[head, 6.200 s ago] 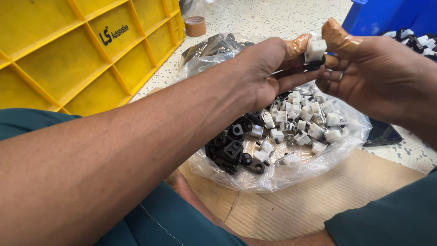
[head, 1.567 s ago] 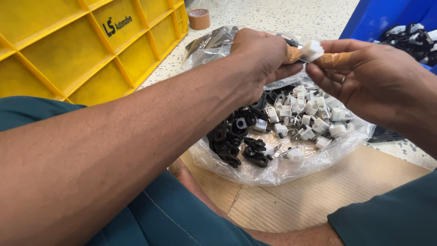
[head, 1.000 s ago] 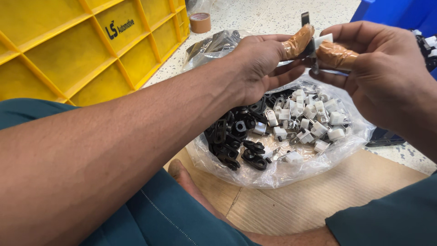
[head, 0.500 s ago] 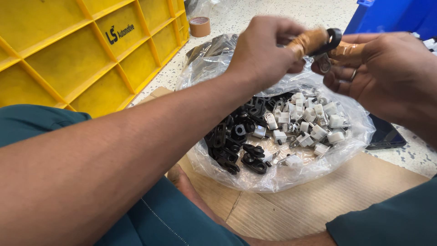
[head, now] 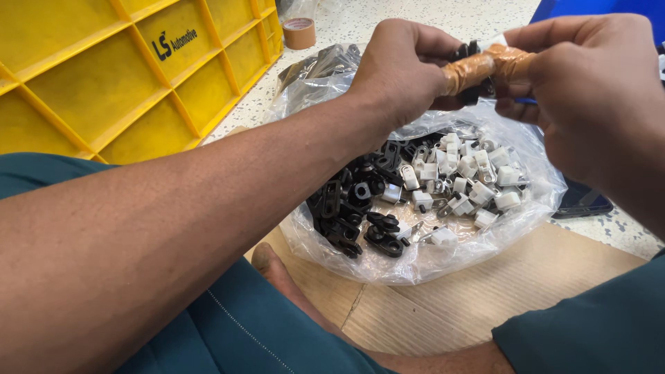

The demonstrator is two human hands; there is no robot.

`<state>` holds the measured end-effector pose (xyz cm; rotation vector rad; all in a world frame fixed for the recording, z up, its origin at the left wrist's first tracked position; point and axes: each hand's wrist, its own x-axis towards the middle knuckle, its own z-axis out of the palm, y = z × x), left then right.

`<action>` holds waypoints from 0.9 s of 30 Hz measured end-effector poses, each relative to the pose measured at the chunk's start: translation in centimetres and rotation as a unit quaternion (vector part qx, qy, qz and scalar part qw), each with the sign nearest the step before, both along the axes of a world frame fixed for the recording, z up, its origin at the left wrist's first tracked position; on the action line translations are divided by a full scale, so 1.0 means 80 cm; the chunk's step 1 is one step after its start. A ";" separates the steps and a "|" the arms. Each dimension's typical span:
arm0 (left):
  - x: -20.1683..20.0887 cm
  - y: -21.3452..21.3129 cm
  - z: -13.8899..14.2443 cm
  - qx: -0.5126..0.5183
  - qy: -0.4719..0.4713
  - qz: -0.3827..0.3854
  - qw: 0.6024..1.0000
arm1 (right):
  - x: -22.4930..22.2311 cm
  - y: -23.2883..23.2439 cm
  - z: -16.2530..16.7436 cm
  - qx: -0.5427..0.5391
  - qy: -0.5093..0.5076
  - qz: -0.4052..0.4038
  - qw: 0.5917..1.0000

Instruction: The person sits on the floor and assembles small plastic components, pressing a white plastic piece into a black bracket by hand. They pick parts one at a time from a plastic-lined pile, fit them together, and place the assembled part into a blue bin.

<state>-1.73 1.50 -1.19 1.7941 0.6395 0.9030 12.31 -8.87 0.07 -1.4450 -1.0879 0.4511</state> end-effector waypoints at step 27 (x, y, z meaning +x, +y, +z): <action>0.013 -0.027 0.006 -0.343 -0.159 -0.035 0.925 | 0.033 0.007 -0.011 -0.038 0.137 0.228 0.963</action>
